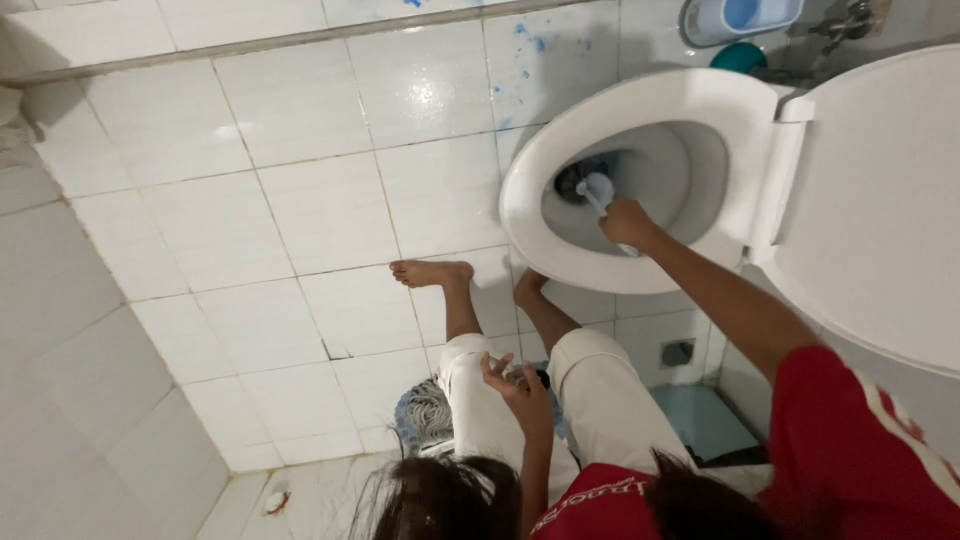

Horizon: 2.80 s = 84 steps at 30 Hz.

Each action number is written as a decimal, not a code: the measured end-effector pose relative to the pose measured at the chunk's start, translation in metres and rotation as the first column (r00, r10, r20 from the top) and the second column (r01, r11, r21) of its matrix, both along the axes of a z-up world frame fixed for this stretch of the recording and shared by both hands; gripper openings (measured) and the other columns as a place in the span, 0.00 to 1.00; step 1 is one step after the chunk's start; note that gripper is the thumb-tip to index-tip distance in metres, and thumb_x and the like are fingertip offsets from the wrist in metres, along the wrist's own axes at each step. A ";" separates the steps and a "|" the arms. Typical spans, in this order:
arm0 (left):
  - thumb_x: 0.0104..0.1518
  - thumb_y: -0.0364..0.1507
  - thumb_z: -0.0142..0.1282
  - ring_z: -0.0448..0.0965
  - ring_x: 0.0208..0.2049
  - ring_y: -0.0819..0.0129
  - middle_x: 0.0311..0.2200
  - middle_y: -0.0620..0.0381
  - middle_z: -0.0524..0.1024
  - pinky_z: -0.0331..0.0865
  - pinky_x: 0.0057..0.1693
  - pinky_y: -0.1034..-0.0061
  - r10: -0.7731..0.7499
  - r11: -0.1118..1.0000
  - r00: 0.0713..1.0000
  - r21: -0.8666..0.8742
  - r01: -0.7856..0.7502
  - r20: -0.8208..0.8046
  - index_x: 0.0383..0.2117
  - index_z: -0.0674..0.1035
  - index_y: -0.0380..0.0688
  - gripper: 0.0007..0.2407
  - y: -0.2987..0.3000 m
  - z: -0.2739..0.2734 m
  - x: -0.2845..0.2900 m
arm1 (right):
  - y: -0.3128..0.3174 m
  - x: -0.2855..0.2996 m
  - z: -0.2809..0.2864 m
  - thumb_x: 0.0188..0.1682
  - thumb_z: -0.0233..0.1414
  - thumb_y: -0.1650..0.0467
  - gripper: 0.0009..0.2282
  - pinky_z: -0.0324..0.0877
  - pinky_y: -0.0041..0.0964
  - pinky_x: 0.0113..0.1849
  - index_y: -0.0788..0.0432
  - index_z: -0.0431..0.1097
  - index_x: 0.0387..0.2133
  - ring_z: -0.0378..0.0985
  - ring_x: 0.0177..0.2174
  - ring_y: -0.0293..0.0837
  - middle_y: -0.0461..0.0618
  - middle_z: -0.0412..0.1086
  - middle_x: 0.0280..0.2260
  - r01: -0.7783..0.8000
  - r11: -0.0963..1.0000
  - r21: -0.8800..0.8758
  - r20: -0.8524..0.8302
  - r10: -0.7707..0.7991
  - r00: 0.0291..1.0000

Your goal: The person pours blue cleaning liquid into the toilet bowl and scrubs the interior with a toilet brush. They then use a handheld bidet sprayer to rinse the bowl and the toilet seat before closing the lid.

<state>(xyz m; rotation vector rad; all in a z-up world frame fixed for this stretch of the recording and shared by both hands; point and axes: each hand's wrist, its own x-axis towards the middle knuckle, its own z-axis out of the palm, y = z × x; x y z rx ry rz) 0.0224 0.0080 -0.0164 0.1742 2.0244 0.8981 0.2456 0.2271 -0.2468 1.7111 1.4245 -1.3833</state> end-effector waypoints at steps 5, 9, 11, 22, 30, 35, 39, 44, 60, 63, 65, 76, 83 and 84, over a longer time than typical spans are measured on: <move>0.59 0.28 0.45 0.69 0.29 0.65 0.45 0.50 0.67 0.70 0.33 0.69 -0.005 1.000 1.000 0.005 0.005 0.005 0.61 0.52 0.47 0.24 0.004 0.005 -0.001 | 0.030 -0.063 0.094 0.50 0.47 0.67 0.12 0.66 0.40 0.22 0.67 0.69 0.37 0.71 0.21 0.48 0.58 0.70 0.25 0.756 0.641 -0.134 0.296 -0.702 0.648; 0.58 0.26 0.44 0.69 0.29 0.66 0.45 0.51 0.66 0.69 0.33 0.69 0.017 0.999 0.999 -0.030 -0.016 0.051 0.61 0.52 0.47 0.24 0.011 0.010 0.001 | -0.032 -0.051 0.090 0.54 0.38 0.70 0.13 0.68 0.48 0.24 0.66 0.63 0.46 0.72 0.26 0.54 0.59 0.69 0.31 -0.083 0.996 0.026 0.095 0.080 0.992; 0.59 0.27 0.44 0.69 0.29 0.67 0.45 0.52 0.66 0.69 0.35 0.69 0.011 0.999 0.998 -0.034 -0.009 0.060 0.62 0.51 0.46 0.24 0.011 0.012 0.003 | -0.046 -0.011 0.077 0.52 0.40 0.72 0.16 0.69 0.44 0.22 0.66 0.58 0.53 0.73 0.24 0.50 0.54 0.70 0.29 -0.439 0.891 0.113 0.175 0.418 0.892; 0.58 0.28 0.45 0.69 0.33 0.64 0.45 0.52 0.66 0.70 0.36 0.67 0.047 0.998 0.994 -0.044 -0.043 0.102 0.62 0.51 0.48 0.25 0.010 0.018 0.009 | 0.012 -0.019 0.036 0.50 0.48 0.70 0.10 0.66 0.44 0.24 0.68 0.69 0.26 0.76 0.23 0.54 0.62 0.71 0.23 0.535 0.838 -0.106 0.124 -0.522 0.844; 0.57 0.31 0.46 0.69 0.30 0.65 0.46 0.51 0.66 0.68 0.34 0.67 0.073 0.997 0.993 -0.033 -0.070 0.088 0.62 0.53 0.48 0.25 -0.002 0.002 0.006 | -0.047 -0.012 0.027 0.53 0.39 0.64 0.19 0.65 0.49 0.40 0.61 0.60 0.53 0.70 0.40 0.56 0.60 0.66 0.44 0.035 0.999 -0.022 0.056 -0.034 0.998; 0.57 0.28 0.46 0.69 0.33 0.64 0.45 0.52 0.66 0.70 0.37 0.68 0.078 0.996 0.991 -0.052 -0.073 0.106 0.61 0.53 0.48 0.25 0.012 0.019 0.005 | -0.005 0.089 0.000 0.48 0.44 0.73 0.20 0.70 0.57 0.27 0.62 0.57 0.56 0.75 0.33 0.58 0.57 0.69 0.38 -0.756 0.653 0.043 0.346 0.700 0.624; 0.57 0.25 0.45 0.69 0.30 0.66 0.43 0.53 0.65 0.69 0.34 0.71 0.060 0.998 0.997 -0.028 -0.059 0.053 0.60 0.53 0.49 0.24 0.011 0.028 -0.005 | 0.034 0.072 0.033 0.43 0.53 0.76 0.11 0.68 0.42 0.20 0.58 0.67 0.40 0.73 0.25 0.45 0.49 0.70 0.29 -0.999 -0.039 -0.033 0.610 0.791 -0.051; 0.57 0.31 0.47 0.72 0.28 0.66 0.42 0.52 0.67 0.70 0.31 0.72 0.097 0.994 0.994 -0.049 -0.094 0.052 0.61 0.54 0.49 0.25 0.004 0.012 -0.010 | -0.023 0.048 -0.011 0.45 0.50 0.73 0.25 0.59 0.48 0.22 0.59 0.57 0.59 0.71 0.25 0.50 0.54 0.70 0.35 -0.877 0.429 0.217 0.560 0.681 0.472; 0.56 0.24 0.46 0.72 0.27 0.65 0.40 0.51 0.68 0.69 0.31 0.72 0.061 0.998 0.998 -0.012 -0.061 -0.006 0.60 0.54 0.47 0.24 0.002 0.017 -0.015 | -0.011 0.009 0.100 0.49 0.39 0.76 0.12 0.56 0.35 0.19 0.57 0.61 0.15 0.59 0.16 0.39 0.44 0.60 0.17 -0.464 0.866 -0.189 0.128 0.490 0.862; 0.60 0.24 0.42 0.74 0.36 0.64 0.47 0.44 0.62 0.73 0.37 0.71 -0.076 0.997 0.997 0.020 0.075 0.029 0.64 0.44 0.47 0.27 -0.008 0.005 -0.012 | 0.021 -0.080 0.224 0.52 0.41 0.66 0.24 0.55 0.63 0.55 0.76 0.58 0.55 0.60 0.55 0.70 0.78 0.59 0.54 -0.078 0.995 -0.069 -0.172 0.065 0.983; 0.59 0.23 0.43 0.74 0.35 0.63 0.47 0.44 0.63 0.73 0.37 0.70 -0.059 0.998 0.998 0.006 0.059 0.030 0.64 0.45 0.48 0.27 -0.002 0.006 -0.006 | 0.008 -0.091 0.209 0.52 0.41 0.65 0.24 0.58 0.60 0.54 0.73 0.58 0.56 0.62 0.55 0.67 0.75 0.60 0.54 -0.061 0.998 -0.023 -0.163 0.056 0.985; 0.60 0.23 0.42 0.72 0.35 0.65 0.47 0.44 0.62 0.72 0.38 0.71 -0.042 0.997 0.999 0.059 0.040 0.025 0.64 0.45 0.47 0.27 -0.003 0.014 -0.022 | -0.049 0.244 0.057 0.48 0.40 0.64 0.23 0.68 0.45 0.24 0.41 0.59 0.60 0.80 0.25 0.46 0.47 0.76 0.29 -0.841 0.525 -0.131 0.420 0.798 0.433; 0.60 0.25 0.43 0.72 0.34 0.65 0.47 0.43 0.62 0.72 0.38 0.70 -0.012 0.999 0.999 0.048 0.009 0.050 0.64 0.45 0.46 0.27 0.001 0.018 -0.025 | -0.044 0.093 0.049 0.50 0.39 0.61 0.21 0.61 0.51 0.43 0.48 0.62 0.57 0.69 0.45 0.54 0.56 0.67 0.45 -0.586 0.807 0.074 -0.001 0.587 0.809; 0.60 0.25 0.43 0.72 0.34 0.65 0.46 0.44 0.62 0.72 0.38 0.71 -0.025 0.998 0.999 0.058 0.022 0.043 0.64 0.45 0.46 0.27 0.002 0.017 -0.026 | -0.038 0.113 0.037 0.50 0.39 0.59 0.24 0.51 0.60 0.57 0.45 0.58 0.61 0.59 0.60 0.58 0.57 0.60 0.60 -0.585 0.811 0.023 0.029 0.584 0.811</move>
